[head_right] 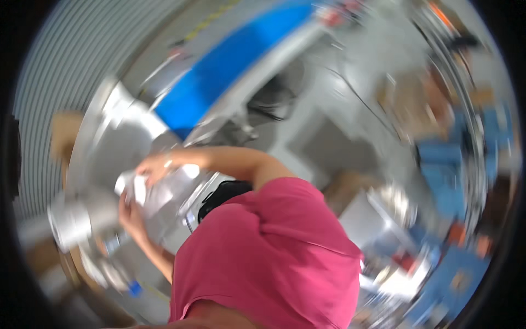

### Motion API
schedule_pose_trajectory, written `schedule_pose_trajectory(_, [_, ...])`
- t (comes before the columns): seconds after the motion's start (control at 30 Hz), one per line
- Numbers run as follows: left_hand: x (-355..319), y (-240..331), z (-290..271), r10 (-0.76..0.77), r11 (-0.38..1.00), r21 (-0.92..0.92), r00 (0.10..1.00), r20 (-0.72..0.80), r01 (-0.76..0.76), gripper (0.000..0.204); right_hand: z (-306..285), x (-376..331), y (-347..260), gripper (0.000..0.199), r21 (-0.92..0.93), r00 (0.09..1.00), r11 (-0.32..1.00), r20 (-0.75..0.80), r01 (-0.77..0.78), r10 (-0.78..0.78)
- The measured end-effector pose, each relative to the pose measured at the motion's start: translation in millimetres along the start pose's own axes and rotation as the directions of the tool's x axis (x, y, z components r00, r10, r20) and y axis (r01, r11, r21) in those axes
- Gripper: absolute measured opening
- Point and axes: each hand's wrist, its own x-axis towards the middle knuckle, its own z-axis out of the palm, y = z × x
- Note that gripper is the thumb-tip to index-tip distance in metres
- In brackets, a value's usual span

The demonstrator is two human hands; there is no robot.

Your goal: Inspecting paper stacks and writing on production labels in a paper mill.

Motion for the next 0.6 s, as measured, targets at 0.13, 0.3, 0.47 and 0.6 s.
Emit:
schedule_pose_trajectory(0.13, [31.0,-13.4,-6.7,0.348,0.918,0.161,0.931,0.112,-0.363,0.043,12.4,-3.7,4.5,0.039,-0.228,0.965,0.966,-0.201,0.122,-0.170])
schedule_pose_trajectory(0.3, [50.7,-25.6,-0.5,0.469,0.883,-0.019,0.877,0.109,-0.470,0.051,41.6,-21.5,-0.3,0.035,-0.320,0.886,0.947,-0.430,0.032,-0.175])
schedule_pose_trajectory(0.47, [64.5,-14.0,21.3,0.490,0.867,-0.034,0.837,0.244,-0.498,0.051,49.9,-73.1,-37.0,0.034,-0.185,0.853,0.979,-0.522,-0.085,-0.025])
schedule_pose_trajectory(0.6, [55.5,-11.2,0.0,0.219,0.973,-0.005,0.909,0.354,-0.233,0.039,61.7,-65.2,-48.4,0.036,-0.150,0.863,0.986,-0.506,-0.072,-0.014])
